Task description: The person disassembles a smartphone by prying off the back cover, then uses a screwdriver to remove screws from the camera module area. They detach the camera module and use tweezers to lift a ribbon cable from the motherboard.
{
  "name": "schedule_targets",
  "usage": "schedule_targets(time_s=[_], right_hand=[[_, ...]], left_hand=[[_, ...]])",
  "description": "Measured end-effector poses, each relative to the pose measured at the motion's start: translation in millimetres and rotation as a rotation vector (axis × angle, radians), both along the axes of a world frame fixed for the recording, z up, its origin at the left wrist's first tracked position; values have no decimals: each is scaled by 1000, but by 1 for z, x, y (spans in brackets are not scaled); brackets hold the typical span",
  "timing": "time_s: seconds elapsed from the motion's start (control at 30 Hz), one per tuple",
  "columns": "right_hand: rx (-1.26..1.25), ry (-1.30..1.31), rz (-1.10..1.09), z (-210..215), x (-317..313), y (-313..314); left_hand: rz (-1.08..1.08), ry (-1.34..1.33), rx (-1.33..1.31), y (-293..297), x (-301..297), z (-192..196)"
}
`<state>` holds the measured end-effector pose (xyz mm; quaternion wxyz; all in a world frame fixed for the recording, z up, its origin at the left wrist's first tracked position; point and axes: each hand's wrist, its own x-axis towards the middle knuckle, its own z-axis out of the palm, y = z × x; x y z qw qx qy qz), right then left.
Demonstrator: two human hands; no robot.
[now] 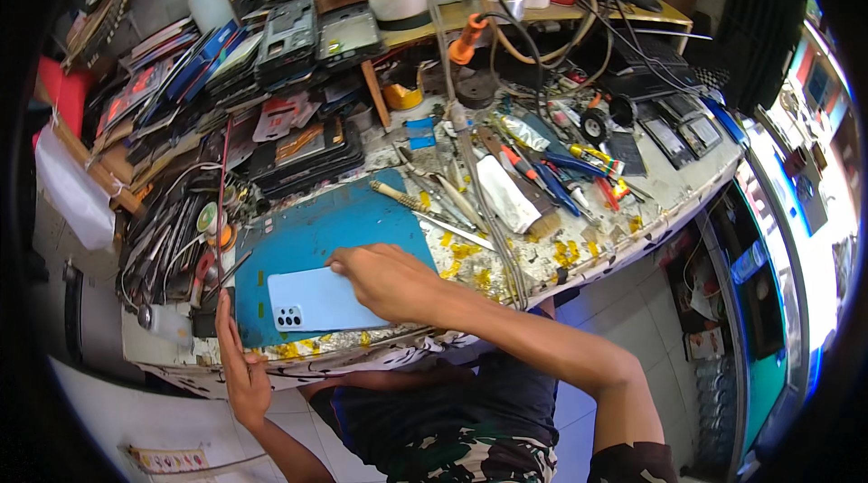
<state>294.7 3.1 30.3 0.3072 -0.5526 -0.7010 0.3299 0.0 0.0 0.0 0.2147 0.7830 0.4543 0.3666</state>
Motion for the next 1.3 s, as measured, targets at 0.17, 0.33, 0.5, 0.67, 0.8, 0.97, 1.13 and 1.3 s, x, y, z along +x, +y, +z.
schedule_targets(time_s=[0.17, 0.33, 0.5, 0.67, 0.8, 0.97, 1.13, 1.3], right_hand=[[103, -202, 1, 0, 9, 12], [446, -321, -73, 1, 19, 12], [413, -392, -424, 11, 88, 13], [183, -701, -582, -2, 124, 25], [210, -698, -573, -4, 132, 35], [184, -700, -597, 5, 141, 39], [428, -482, -689, 11, 142, 28], [483, -318, -606, 22, 126, 9]], left_hand=[[-57, 245, 3, 4, 28, 20], [-304, 319, 45, 21, 64, 29], [-306, 393, 115, 24, 85, 24], [-271, 354, 158, 25, 90, 16], [-281, 324, 181, 25, 88, 13], [-296, 311, 175, 28, 88, 15], [-395, 365, 80, 39, 82, 28], [-401, 396, 82, 53, 74, 42]])
